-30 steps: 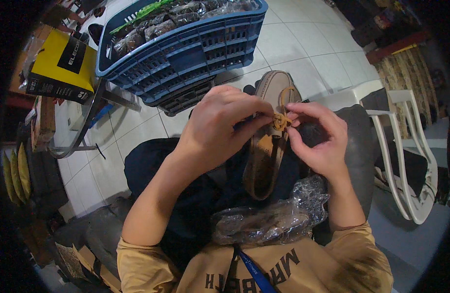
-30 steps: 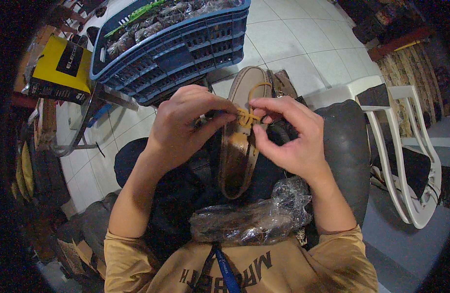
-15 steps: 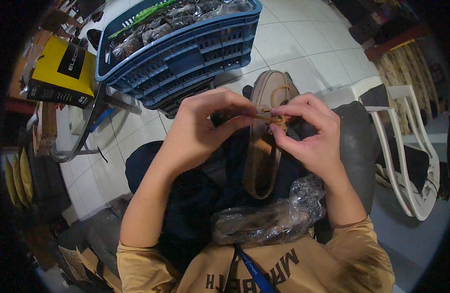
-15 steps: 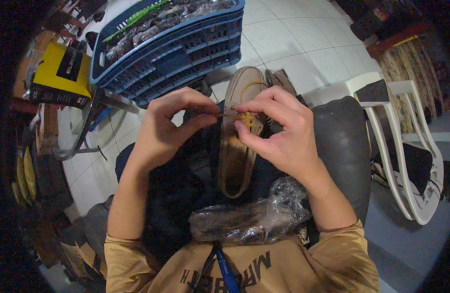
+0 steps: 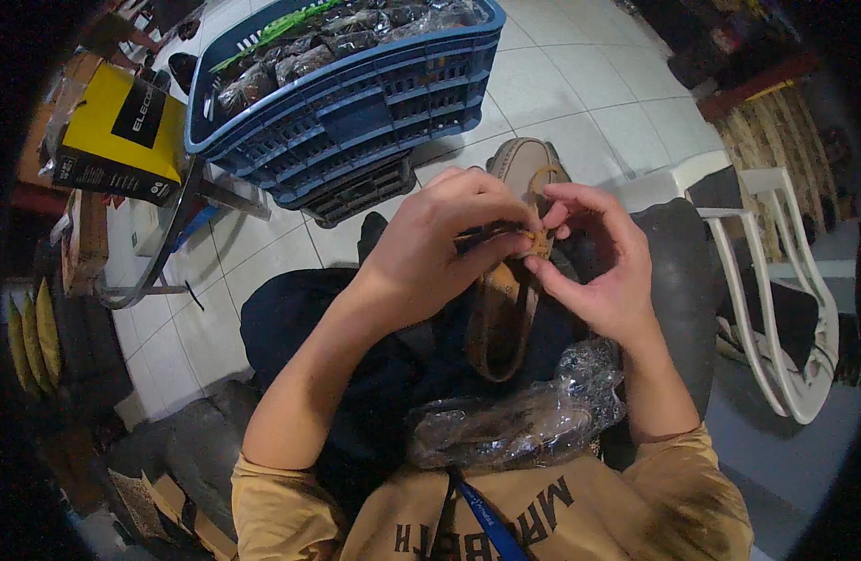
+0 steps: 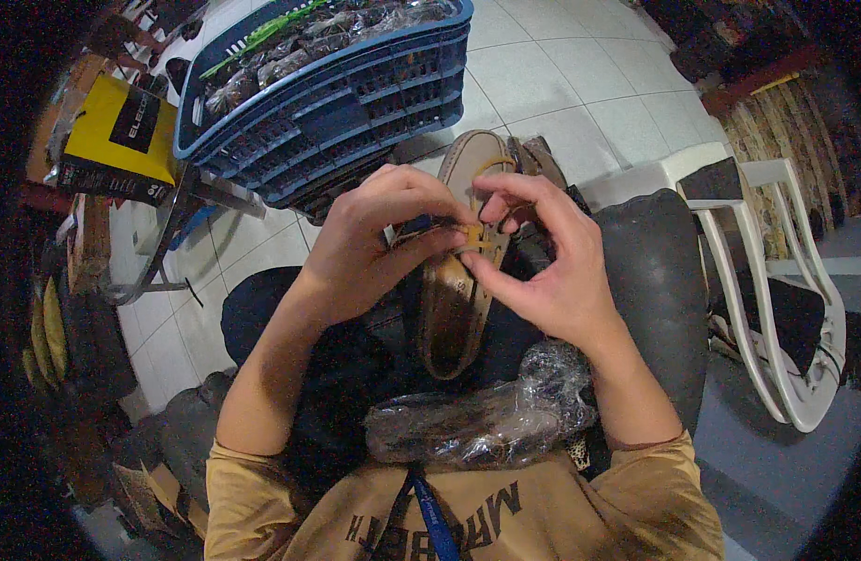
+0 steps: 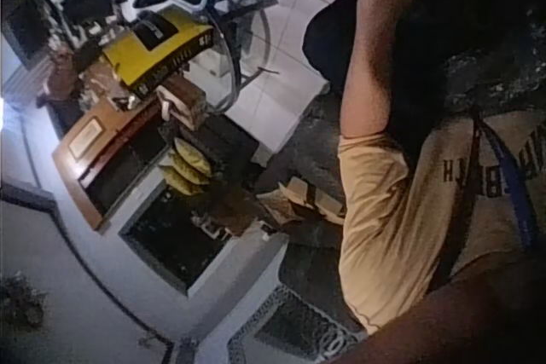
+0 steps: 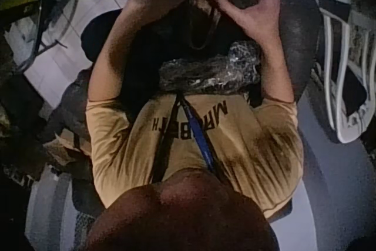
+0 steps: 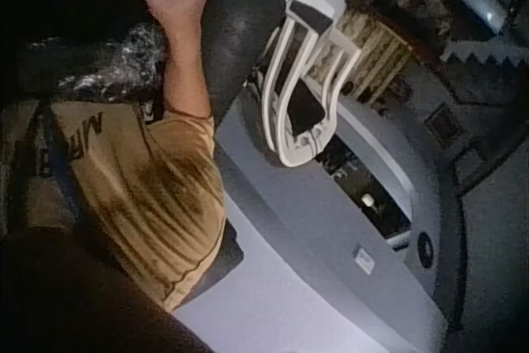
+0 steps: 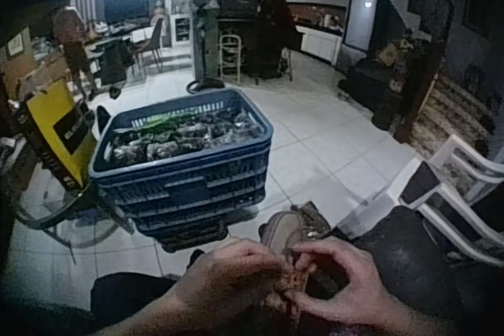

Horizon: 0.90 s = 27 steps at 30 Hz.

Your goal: Tying shoelaces and placing boat shoes into plastic bags for final packaging.

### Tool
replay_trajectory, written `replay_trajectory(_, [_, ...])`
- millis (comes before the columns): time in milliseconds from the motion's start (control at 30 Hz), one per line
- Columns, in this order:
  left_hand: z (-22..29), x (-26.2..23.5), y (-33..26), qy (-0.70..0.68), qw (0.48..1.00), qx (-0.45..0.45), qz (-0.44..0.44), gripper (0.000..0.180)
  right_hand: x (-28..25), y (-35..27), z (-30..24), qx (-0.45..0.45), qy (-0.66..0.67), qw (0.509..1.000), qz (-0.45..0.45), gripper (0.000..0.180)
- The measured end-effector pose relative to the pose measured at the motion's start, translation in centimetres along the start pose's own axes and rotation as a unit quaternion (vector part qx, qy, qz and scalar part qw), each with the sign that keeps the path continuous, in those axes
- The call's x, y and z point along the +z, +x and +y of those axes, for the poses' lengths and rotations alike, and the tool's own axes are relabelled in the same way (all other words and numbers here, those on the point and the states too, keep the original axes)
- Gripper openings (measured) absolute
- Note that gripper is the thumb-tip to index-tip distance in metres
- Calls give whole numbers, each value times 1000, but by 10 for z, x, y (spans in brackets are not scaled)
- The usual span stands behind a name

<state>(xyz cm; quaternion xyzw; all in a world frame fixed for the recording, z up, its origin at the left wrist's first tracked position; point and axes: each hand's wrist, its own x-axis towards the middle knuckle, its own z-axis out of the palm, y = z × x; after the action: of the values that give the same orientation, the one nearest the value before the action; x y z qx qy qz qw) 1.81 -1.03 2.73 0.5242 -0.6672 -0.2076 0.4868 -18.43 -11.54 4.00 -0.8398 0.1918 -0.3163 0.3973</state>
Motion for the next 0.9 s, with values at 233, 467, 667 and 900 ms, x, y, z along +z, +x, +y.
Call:
replay_trajectory(233, [-1,14,-8,-5,999,24,44,20,-7,-4,8,27,70,997,-32,59])
replay_trajectory(467, [-6,22,-11,-53,996,5,74,22,3,4,1,172,239,956,10,49])
replay_trajectory(667, [-13,25,-12,-52,994,44,89,18,0,15,6,184,325,928,19,48])
replay_trajectory(900, [-13,21,-11,-26,996,57,66,18,0,30,17,174,292,940,27,52])
